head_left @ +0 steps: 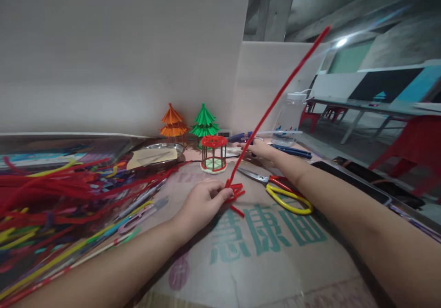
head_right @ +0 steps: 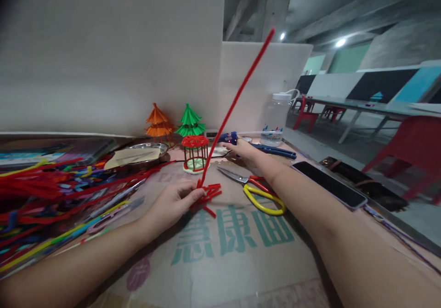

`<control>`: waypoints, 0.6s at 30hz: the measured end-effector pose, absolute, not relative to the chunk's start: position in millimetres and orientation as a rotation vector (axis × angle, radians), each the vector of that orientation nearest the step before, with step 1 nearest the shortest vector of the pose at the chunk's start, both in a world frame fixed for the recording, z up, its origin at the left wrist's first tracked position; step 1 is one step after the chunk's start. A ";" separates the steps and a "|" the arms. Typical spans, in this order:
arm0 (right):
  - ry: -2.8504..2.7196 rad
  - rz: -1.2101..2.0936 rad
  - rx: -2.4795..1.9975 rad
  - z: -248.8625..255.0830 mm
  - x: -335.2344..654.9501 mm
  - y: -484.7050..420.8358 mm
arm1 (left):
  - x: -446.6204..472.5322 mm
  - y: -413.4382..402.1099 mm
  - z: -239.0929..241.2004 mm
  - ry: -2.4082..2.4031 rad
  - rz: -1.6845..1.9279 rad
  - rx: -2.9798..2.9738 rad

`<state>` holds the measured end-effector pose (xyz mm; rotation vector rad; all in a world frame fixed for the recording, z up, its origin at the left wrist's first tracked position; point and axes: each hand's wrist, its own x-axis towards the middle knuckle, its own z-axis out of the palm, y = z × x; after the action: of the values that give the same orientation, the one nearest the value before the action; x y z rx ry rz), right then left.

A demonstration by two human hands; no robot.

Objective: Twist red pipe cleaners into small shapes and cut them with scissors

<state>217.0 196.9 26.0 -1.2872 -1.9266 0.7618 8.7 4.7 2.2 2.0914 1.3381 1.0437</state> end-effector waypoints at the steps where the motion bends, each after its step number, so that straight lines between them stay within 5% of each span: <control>1: -1.929 0.739 -1.298 28.9 219.3 199.4 | 8.8 5.0 2.0 1.335 1.052 2.094; 18: -2.067 0.400 -1.440 26.3 239.9 204.0 | 9.0 6.3 1.0 1.302 1.080 2.076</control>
<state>239.9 204.0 26.3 -1.4398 -2.0675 0.4005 9.0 6.3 1.0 2.0755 1.3021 1.0795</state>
